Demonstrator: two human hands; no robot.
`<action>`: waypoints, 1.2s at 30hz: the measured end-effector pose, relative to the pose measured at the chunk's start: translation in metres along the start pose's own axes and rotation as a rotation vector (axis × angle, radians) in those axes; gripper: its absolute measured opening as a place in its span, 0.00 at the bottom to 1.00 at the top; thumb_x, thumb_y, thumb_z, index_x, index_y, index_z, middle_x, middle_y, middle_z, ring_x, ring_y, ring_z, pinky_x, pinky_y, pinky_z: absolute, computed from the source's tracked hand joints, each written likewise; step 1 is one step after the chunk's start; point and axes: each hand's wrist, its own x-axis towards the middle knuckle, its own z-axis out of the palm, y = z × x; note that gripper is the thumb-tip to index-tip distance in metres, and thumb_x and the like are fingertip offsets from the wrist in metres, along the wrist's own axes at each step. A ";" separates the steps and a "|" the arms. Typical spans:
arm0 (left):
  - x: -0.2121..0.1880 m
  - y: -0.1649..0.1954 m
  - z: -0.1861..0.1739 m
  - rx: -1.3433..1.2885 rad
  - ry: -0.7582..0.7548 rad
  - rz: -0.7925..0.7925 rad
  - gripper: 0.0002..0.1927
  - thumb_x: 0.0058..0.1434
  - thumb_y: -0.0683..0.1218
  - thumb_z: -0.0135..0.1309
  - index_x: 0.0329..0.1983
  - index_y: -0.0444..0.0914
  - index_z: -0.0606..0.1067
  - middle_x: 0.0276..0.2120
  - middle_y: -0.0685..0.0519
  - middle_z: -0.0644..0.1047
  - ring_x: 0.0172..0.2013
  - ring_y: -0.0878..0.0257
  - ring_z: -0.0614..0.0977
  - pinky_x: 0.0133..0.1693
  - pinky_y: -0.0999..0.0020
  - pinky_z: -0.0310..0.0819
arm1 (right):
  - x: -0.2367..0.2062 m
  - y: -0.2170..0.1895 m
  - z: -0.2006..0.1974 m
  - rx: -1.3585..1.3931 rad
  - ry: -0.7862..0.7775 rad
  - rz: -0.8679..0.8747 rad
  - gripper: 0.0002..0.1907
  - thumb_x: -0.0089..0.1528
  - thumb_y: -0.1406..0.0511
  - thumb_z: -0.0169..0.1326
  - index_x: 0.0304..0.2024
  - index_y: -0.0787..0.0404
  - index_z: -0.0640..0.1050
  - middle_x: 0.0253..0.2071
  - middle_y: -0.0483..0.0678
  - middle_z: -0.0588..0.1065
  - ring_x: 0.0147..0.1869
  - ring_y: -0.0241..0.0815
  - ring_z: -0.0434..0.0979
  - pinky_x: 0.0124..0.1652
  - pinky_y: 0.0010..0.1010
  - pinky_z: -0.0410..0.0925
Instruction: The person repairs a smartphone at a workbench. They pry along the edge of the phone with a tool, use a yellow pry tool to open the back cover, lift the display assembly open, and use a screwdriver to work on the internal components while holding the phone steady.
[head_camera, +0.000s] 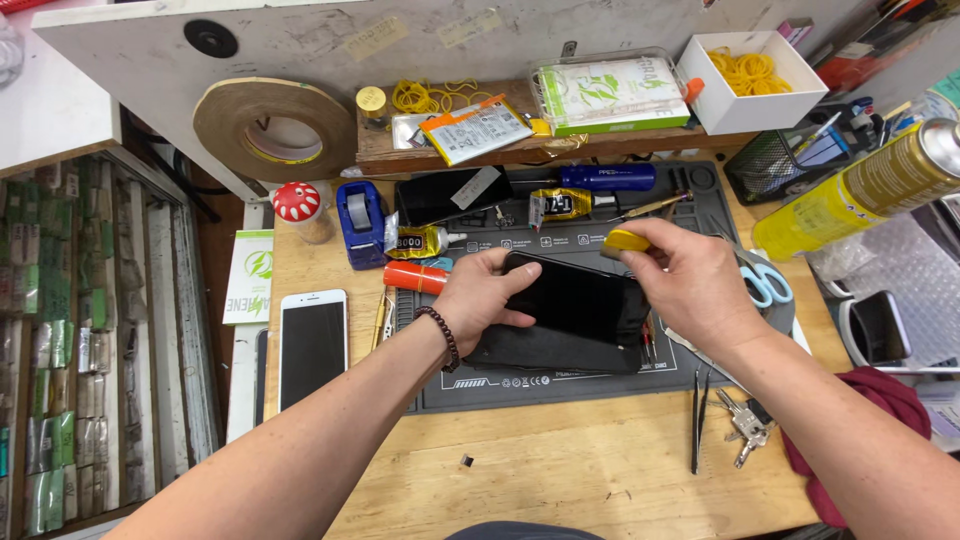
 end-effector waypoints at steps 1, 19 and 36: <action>0.002 0.000 0.003 0.007 0.004 -0.004 0.10 0.64 0.48 0.57 0.43 0.37 0.78 0.38 0.54 0.82 0.37 0.65 0.84 0.33 0.67 0.85 | 0.000 0.000 0.000 -0.022 -0.003 -0.017 0.15 0.61 0.66 0.61 0.51 0.57 0.82 0.34 0.52 0.82 0.33 0.43 0.82 0.35 0.33 0.73; 0.010 0.004 0.011 0.071 0.048 -0.031 0.12 0.66 0.49 0.54 0.46 0.37 0.78 0.39 0.53 0.82 0.35 0.65 0.84 0.31 0.69 0.84 | 0.002 -0.014 0.005 -0.107 -0.056 -0.106 0.14 0.61 0.67 0.59 0.49 0.58 0.81 0.40 0.54 0.82 0.36 0.52 0.83 0.36 0.37 0.74; 0.015 0.005 0.012 0.066 0.067 -0.023 0.13 0.66 0.49 0.54 0.47 0.37 0.77 0.39 0.53 0.81 0.37 0.64 0.84 0.30 0.68 0.84 | 0.000 0.000 0.024 -0.296 0.114 -0.519 0.12 0.59 0.73 0.58 0.45 0.62 0.80 0.40 0.52 0.82 0.42 0.51 0.83 0.41 0.39 0.75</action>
